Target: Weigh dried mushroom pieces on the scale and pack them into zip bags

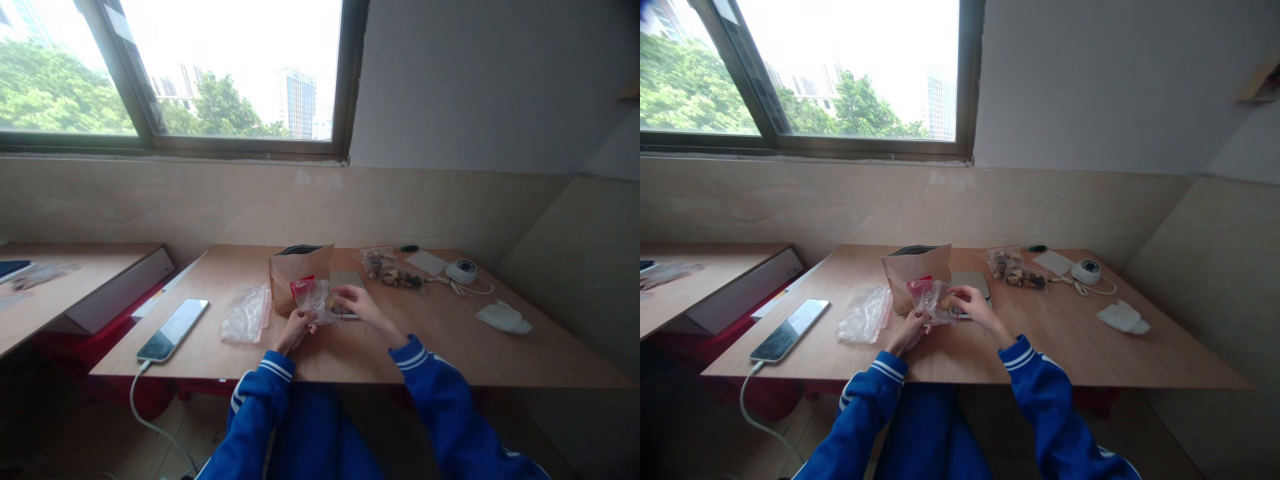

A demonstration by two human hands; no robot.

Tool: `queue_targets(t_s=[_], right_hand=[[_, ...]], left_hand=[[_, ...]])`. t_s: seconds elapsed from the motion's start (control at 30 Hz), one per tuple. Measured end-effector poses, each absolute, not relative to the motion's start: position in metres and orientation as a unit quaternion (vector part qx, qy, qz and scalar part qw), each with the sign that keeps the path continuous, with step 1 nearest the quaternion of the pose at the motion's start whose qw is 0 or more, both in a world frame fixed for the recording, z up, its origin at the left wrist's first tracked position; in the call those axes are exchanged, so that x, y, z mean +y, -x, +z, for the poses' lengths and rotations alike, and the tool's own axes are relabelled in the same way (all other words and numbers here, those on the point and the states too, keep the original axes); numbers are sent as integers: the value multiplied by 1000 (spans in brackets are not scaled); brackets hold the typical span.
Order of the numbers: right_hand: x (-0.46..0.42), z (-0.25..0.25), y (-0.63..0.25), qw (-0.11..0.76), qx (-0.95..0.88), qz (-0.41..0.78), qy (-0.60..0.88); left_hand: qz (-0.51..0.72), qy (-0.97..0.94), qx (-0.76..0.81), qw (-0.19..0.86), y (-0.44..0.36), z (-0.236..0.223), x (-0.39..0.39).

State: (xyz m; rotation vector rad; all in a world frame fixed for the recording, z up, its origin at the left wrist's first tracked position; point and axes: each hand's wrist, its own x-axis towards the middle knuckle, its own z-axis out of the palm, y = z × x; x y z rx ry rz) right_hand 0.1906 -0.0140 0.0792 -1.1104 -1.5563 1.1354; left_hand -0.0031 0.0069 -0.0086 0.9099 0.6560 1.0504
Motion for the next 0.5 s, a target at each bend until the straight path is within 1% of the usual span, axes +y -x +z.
queue_targets(t_s=[0.13,0.3,0.4,0.5], right_hand=[[-12,115,-195,521,-656,340,428],[10,171,-172,567,-713,204,359],[32,186,-150,559,-737,162,343],[48,180,-135,497,-777,129,364]], left_hand=[[469,-416,302,718,2,-5,5],[466,-417,293,723,3,-2,4],[464,-412,290,728,4,-3,4],[470,-407,286,729,4,-3,4]])
